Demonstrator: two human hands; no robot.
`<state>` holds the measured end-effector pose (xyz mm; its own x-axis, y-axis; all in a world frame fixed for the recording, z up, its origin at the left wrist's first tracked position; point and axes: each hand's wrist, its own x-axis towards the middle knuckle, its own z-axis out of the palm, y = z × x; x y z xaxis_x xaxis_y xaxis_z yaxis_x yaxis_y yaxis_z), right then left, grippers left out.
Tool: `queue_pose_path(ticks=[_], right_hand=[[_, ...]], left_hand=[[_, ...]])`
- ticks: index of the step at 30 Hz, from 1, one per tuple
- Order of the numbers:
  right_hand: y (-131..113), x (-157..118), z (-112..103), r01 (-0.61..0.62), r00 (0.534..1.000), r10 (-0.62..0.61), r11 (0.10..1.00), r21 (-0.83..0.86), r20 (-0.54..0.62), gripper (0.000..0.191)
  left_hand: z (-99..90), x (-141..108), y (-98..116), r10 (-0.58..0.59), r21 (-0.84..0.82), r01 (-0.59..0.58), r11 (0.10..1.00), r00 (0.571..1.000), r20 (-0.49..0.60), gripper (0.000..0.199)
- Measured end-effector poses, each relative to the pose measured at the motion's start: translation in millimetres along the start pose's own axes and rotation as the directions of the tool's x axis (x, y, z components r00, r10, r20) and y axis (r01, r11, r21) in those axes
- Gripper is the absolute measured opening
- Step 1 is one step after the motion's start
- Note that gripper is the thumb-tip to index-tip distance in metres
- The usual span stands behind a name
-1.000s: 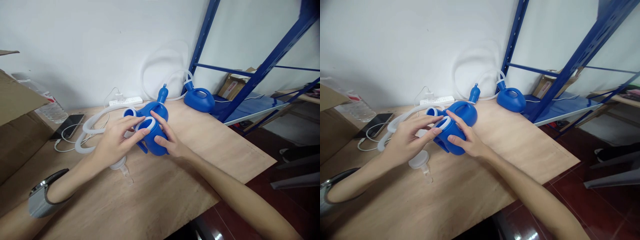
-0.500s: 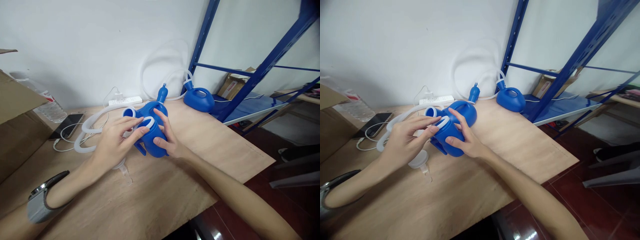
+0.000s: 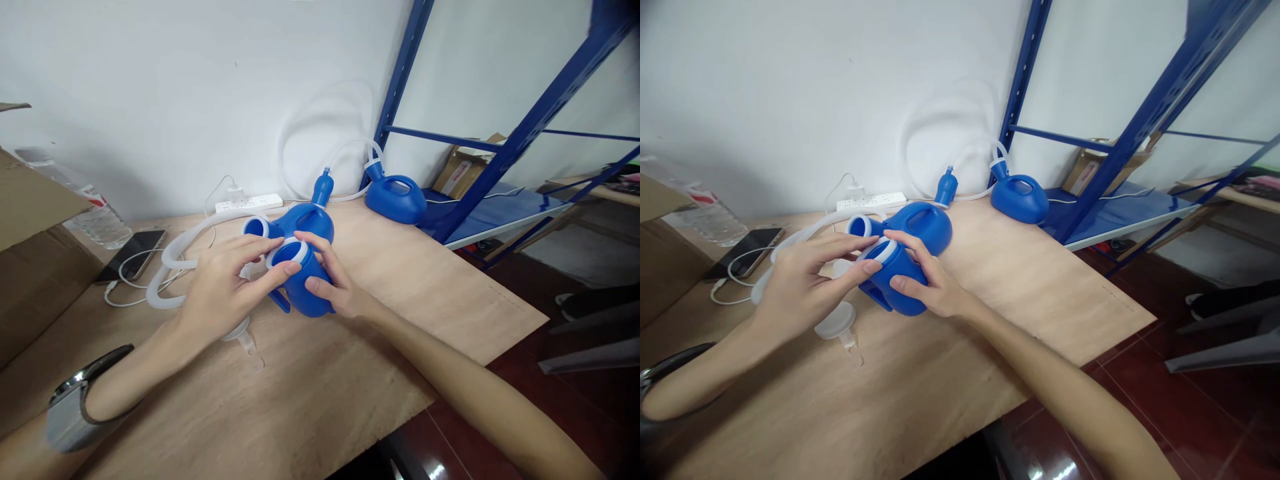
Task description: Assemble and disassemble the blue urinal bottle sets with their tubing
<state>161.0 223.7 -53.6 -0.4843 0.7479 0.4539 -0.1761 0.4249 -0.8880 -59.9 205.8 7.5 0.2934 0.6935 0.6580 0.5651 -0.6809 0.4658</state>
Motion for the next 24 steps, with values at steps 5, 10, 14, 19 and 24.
queue_pose_path(ticks=[5,10,14,19,24], right_hand=[[6.3,-0.1,3.0,0.017,0.999,-0.020,0.997,0.075,0.049,0.074],[9.7,-1.2,3.6,0.003,0.999,-0.007,0.997,0.082,0.039,0.068],[10.9,-1.2,1.7,0.040,0.999,-0.041,0.996,0.084,0.000,0.068],[7.9,-1.3,2.3,0.046,0.999,-0.046,0.999,0.001,-0.016,0.065],[2.4,-2.3,1.8,0.051,0.998,-0.053,0.996,-0.070,-0.025,0.066]], left_hand=[[-0.9,-0.5,5.5,0.004,0.000,-0.004,1.000,1.000,-0.016,0.041],[-2.5,-1.0,7.4,-0.038,0.011,0.038,0.999,0.999,-0.020,0.043],[-2.6,-1.6,6.0,-0.021,0.012,0.021,1.000,0.999,-0.030,0.040],[-2.4,-0.8,6.0,0.000,-0.016,0.000,1.000,1.000,-0.007,0.038],[-4.2,1.0,6.1,0.017,-0.019,-0.017,1.000,0.999,0.032,0.041]])
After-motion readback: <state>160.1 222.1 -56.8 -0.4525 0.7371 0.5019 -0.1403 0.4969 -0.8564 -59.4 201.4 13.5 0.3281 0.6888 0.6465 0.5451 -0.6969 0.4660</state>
